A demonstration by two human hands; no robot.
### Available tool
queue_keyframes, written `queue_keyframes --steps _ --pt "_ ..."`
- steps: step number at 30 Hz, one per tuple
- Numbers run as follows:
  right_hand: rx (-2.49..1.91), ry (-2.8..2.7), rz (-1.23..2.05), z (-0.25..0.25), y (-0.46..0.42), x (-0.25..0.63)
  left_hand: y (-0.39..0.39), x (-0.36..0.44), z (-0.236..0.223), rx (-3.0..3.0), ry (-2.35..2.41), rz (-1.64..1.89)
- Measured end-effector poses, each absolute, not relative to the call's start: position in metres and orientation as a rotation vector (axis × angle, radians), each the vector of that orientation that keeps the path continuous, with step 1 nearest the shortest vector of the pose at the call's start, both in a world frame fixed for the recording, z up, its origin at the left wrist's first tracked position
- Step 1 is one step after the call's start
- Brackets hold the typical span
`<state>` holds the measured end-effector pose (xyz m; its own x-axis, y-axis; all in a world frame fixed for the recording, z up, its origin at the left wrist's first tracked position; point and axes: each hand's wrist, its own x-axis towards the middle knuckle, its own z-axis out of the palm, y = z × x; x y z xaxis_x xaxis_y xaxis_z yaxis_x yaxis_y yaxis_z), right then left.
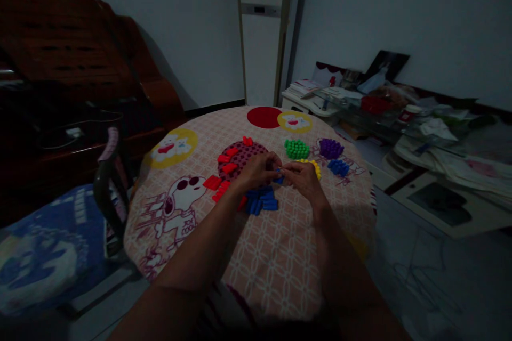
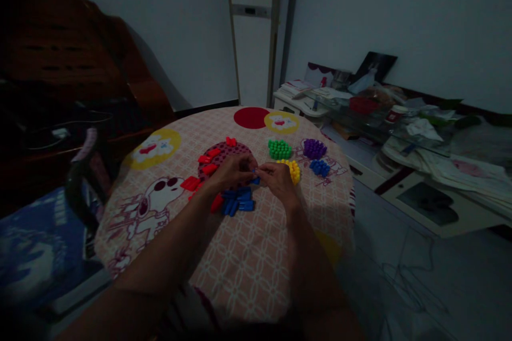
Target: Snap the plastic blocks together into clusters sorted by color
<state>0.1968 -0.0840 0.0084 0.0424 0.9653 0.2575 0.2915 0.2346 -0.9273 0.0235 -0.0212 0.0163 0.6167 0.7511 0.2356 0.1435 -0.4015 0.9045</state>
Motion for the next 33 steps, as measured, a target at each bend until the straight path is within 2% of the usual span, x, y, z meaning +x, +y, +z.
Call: queue_keyframes --steps 8,11,14,19,33 --pt "-1.252 -1.377 0.982 0.021 -0.095 0.226 -0.033 0.036 0.021 1.911 0.683 0.905" --pt "-1.333 -1.252 0.787 0.021 -0.1 0.255 -0.029 0.036 0.017 1.916 0.68 0.967" --pt "-1.547 -1.155 0.424 0.015 -0.109 0.297 -0.023 0.032 0.014 1.892 0.697 1.007" --pt "-1.922 -1.232 -0.017 0.002 -0.118 0.342 -0.021 0.028 0.014 1.931 0.736 1.013" --pt "-2.009 -1.301 -0.147 -0.017 -0.109 0.347 -0.024 0.027 0.019 1.96 0.801 0.978"
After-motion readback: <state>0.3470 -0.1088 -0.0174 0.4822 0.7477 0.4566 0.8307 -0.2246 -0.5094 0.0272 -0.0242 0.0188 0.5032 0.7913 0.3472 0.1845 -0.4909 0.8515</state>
